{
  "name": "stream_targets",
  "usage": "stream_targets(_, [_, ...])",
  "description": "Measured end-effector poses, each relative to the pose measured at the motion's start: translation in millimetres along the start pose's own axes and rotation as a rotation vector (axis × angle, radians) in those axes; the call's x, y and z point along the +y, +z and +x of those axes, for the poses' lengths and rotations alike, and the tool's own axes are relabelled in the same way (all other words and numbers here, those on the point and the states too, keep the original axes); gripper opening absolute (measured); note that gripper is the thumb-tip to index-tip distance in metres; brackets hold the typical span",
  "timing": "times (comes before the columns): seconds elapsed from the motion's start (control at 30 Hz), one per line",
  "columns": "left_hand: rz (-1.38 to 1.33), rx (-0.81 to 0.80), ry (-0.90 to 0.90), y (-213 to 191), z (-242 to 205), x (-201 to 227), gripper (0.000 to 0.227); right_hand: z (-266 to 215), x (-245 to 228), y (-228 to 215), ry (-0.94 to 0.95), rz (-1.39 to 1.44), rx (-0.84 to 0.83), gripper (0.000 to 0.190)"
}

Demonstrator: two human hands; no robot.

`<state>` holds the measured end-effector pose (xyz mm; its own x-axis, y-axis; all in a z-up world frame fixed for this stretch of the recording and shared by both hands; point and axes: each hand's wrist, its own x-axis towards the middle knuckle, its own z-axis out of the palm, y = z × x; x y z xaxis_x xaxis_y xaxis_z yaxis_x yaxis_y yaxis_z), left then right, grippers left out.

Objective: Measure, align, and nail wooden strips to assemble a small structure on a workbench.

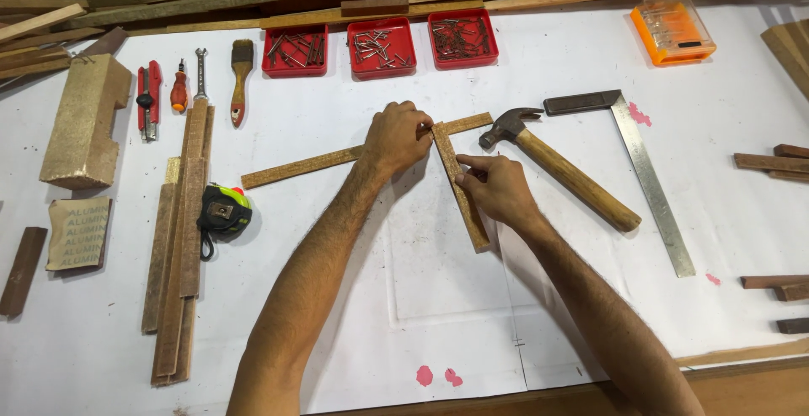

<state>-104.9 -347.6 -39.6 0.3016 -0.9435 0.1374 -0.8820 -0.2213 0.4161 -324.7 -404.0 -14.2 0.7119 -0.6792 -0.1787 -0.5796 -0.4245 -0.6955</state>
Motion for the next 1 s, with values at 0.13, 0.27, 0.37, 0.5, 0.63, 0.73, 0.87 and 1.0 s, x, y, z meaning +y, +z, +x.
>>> stream_targets(0.13, [-0.008, -0.002, 0.023, 1, 4, -4, 0.023, -1, -1, 0, -0.015, 0.01, 0.005, 0.039])
stream_targets(0.27, [-0.003, -0.041, 0.026, -1, 7, -5, 0.023, 0, -2, -1, 0.017, 0.003, -0.015, 0.038])
stream_targets(0.37, [-0.026, -0.085, 0.008, -8, 12, -3, 0.022, -1, -5, -3, 0.05, -0.003, -0.039, 0.038])
stream_targets(0.5, [-0.056, -0.139, -0.068, -17, 18, 3, 0.022, 0, 0, 1, -0.006, -0.014, -0.016, 0.036])
stream_targets(0.63, [-0.057, -0.156, -0.152, -21, 21, 10, 0.023, 4, 9, 5, -0.04, -0.006, 0.008, 0.034])
stream_targets(0.73, [-0.091, -0.186, -0.207, -18, 26, 8, 0.021, 3, 8, 4, -0.066, 0.017, 0.012, 0.035])
stream_targets(0.87, [-0.104, -0.139, -0.182, -17, 28, 9, 0.018, -3, -2, 1, -0.047, 0.001, 0.015, 0.037])
stream_targets(1.0, [-0.08, -0.173, -0.181, -14, 34, 6, 0.018, -2, 5, 7, -0.133, -0.027, 0.069, 0.036])
